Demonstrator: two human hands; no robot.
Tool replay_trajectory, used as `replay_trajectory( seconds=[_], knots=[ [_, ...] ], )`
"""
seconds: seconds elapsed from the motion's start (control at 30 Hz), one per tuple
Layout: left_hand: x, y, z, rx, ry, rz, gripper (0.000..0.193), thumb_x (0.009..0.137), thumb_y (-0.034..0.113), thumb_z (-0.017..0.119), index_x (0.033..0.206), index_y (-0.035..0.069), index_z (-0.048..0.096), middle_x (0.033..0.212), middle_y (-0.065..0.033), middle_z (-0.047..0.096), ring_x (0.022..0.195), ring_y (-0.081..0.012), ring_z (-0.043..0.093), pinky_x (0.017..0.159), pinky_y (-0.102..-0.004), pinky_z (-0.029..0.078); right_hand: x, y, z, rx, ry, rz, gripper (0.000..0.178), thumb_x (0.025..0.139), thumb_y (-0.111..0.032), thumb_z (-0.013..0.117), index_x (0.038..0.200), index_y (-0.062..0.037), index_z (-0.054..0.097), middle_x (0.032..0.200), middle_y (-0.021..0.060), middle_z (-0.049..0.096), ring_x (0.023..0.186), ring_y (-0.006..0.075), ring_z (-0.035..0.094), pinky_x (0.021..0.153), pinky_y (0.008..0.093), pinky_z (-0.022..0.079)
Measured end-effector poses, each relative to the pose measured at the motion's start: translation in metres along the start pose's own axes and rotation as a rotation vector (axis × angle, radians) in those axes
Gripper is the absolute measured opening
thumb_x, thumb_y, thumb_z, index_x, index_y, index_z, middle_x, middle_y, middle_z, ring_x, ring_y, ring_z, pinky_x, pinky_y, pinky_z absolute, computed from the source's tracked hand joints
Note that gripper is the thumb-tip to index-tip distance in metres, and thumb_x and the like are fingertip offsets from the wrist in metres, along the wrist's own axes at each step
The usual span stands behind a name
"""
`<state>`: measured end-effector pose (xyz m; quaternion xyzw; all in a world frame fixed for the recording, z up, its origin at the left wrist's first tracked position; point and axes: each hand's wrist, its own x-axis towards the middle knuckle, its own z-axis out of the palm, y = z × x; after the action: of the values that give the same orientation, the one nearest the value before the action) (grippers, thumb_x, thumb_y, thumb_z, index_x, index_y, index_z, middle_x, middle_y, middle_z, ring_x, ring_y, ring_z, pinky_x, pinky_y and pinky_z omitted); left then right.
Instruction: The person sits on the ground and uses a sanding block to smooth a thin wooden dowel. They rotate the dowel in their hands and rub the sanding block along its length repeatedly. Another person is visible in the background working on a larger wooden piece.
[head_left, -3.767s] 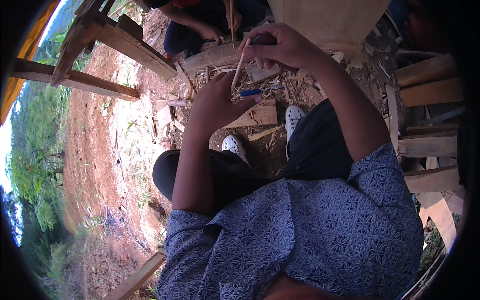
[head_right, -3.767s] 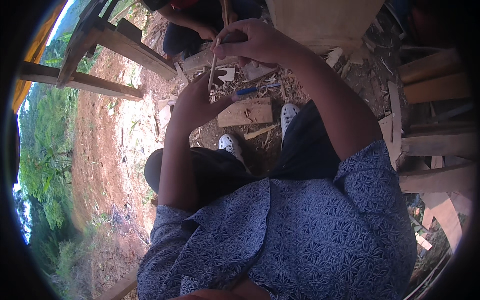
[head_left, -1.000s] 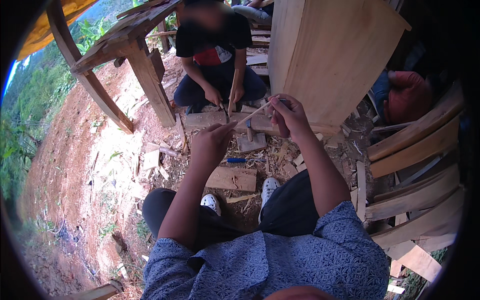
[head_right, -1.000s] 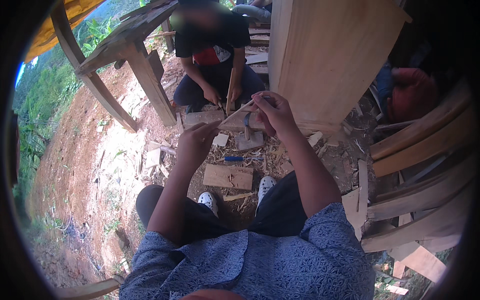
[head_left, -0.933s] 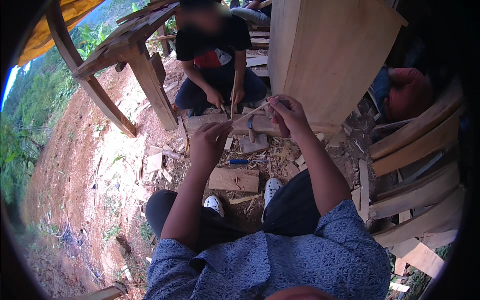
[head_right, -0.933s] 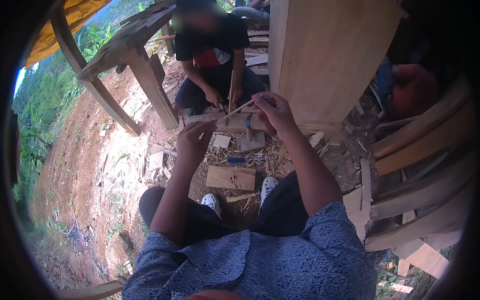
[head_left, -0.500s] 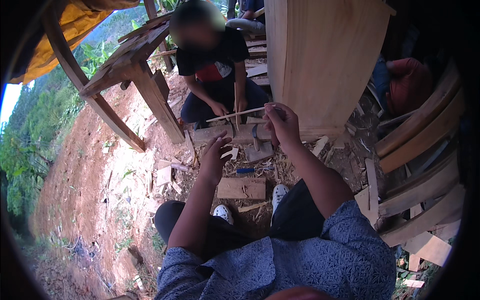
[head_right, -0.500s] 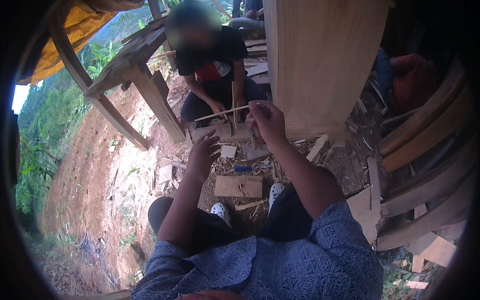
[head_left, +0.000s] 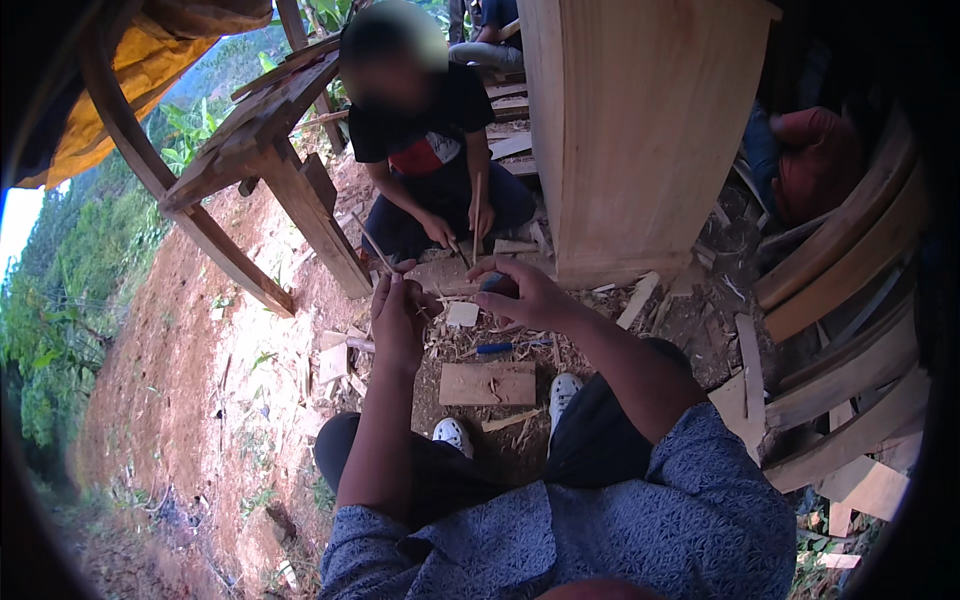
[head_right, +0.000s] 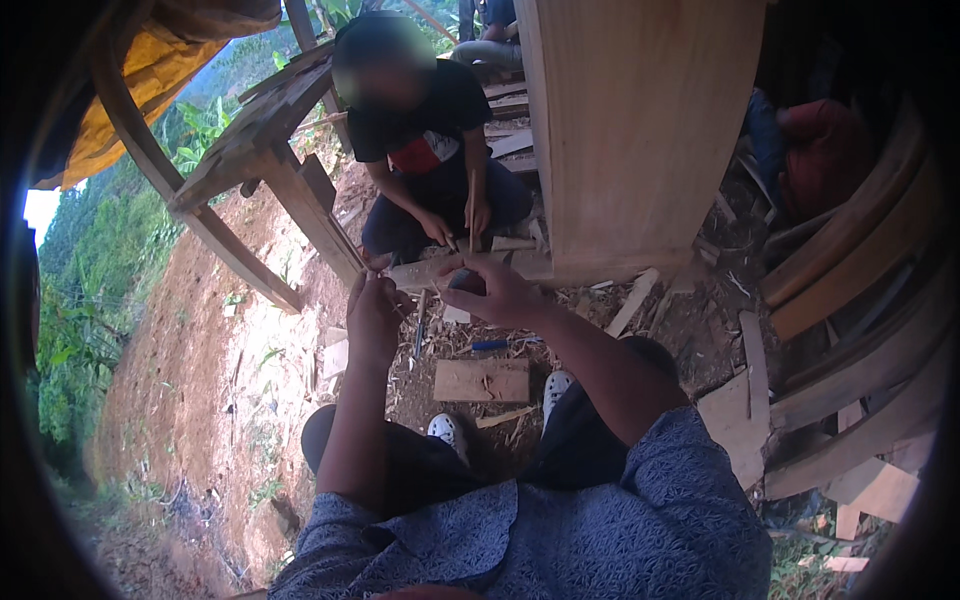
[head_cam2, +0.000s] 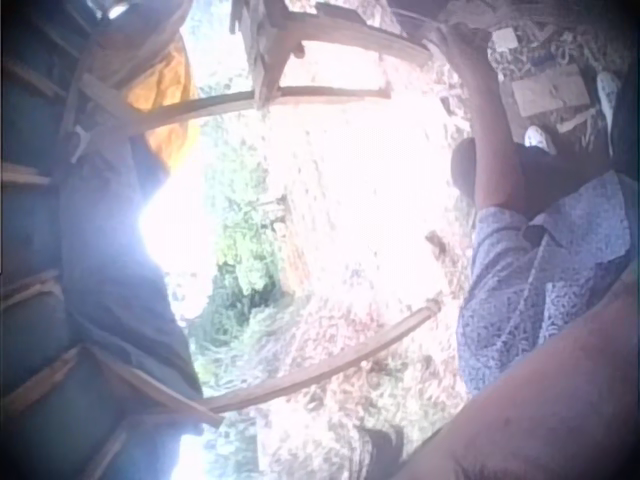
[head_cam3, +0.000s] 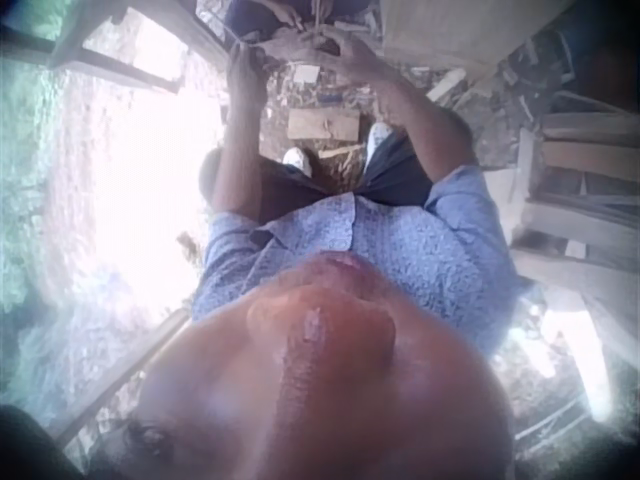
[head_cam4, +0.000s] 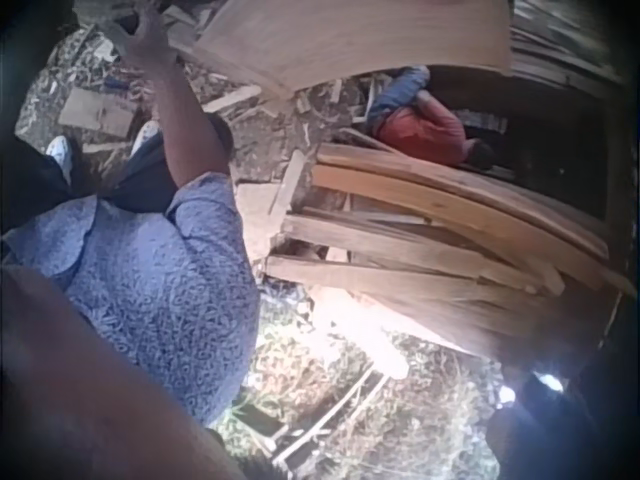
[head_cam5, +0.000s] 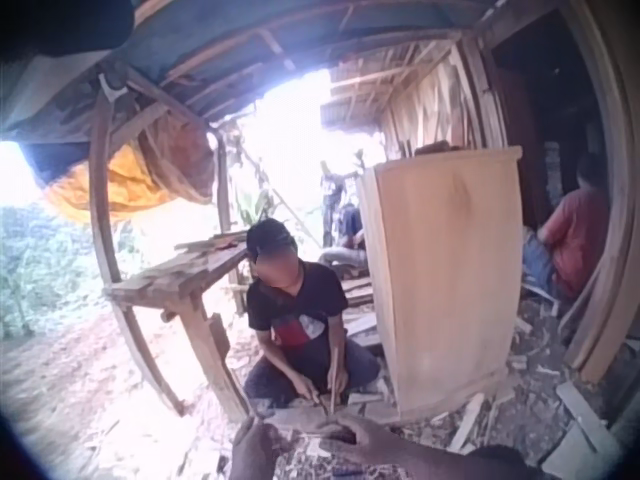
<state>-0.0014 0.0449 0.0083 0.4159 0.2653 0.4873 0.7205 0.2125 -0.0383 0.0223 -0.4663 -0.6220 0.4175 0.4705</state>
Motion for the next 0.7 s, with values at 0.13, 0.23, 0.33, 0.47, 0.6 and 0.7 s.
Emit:
replay_trajectory(
  seconds=[0.13, 0.23, 0.33, 0.47, 0.6, 0.7],
  knots=[
    [-0.012, -0.002, 0.014, 0.223, -0.038, -0.044, 0.031, 0.108, 0.024, 0.043, 0.129, 0.006, 0.057, 0.069, 0.0061, 0.040, 0.058, -0.0033, 0.040, 0.050, -0.0213, 0.034, 0.003, 0.010, -0.022, 0.372, 0.106, 0.015, 0.027, 0.096, -0.008, 0.061, 0.121, -0.0037, 0.051, 0.085, 0.0021, 0.059, 0.066, 0.0065, 0.060, 0.062, 0.0242, 0.053],
    [-0.014, -0.015, 0.021, 0.382, -0.083, -0.017, 0.030, 0.108, 0.020, 0.045, 0.131, 0.005, 0.057, 0.068, 0.0072, 0.042, 0.058, -0.0022, 0.038, 0.052, -0.0215, 0.033, 0.004, 0.013, -0.016, 0.296, 0.152, -0.013, 0.026, 0.096, -0.007, 0.061, 0.120, -0.0031, 0.051, 0.088, 0.0031, 0.061, 0.070, 0.0065, 0.061, 0.065, 0.0238, 0.054],
    [-0.015, -0.028, 0.022, 0.507, -0.120, 0.067, 0.028, 0.106, 0.016, 0.047, 0.128, 0.003, 0.058, 0.068, 0.0043, 0.048, 0.062, -0.0025, 0.041, 0.056, -0.0229, 0.034, 0.005, 0.016, -0.002, 0.209, 0.182, -0.032, 0.026, 0.096, -0.007, 0.064, 0.118, -0.0023, 0.053, 0.094, 0.0048, 0.064, 0.075, 0.0068, 0.064, 0.067, 0.0224, 0.055],
    [-0.023, -0.031, 0.033, 0.700, -0.101, 0.163, 0.026, 0.105, 0.015, 0.048, 0.123, 0.002, 0.060, 0.072, -0.0002, 0.055, 0.065, -0.0057, 0.048, 0.060, -0.0256, 0.039, 0.008, 0.016, 0.010, 0.238, 0.234, 0.000, 0.024, 0.096, -0.008, 0.068, 0.115, -0.0017, 0.055, 0.100, 0.0062, 0.067, 0.078, 0.0074, 0.066, 0.067, 0.0211, 0.056],
    [-0.024, -0.035, 0.033, 0.727, -0.080, 0.188, 0.027, 0.103, 0.014, 0.049, 0.124, 0.001, 0.060, 0.073, -0.0028, 0.059, 0.067, -0.0074, 0.053, 0.062, -0.0268, 0.043, 0.009, 0.018, 0.018, 0.235, 0.255, 0.025, 0.029, 0.094, -0.015, 0.072, 0.115, -0.0015, 0.057, 0.092, 0.0027, 0.067, 0.075, 0.0062, 0.066, 0.060, 0.0203, 0.054],
    [-0.022, -0.036, 0.029, 0.727, -0.120, 0.263, 0.031, 0.103, 0.015, 0.049, 0.129, 0.000, 0.058, 0.075, -0.0041, 0.061, 0.070, -0.0084, 0.057, 0.064, -0.0273, 0.045, 0.011, 0.025, 0.021, 0.228, 0.256, 0.035, 0.028, 0.094, -0.018, 0.072, 0.113, -0.0017, 0.058, 0.090, 0.0024, 0.067, 0.074, 0.0058, 0.065, 0.060, 0.0209, 0.054]
  ],
)
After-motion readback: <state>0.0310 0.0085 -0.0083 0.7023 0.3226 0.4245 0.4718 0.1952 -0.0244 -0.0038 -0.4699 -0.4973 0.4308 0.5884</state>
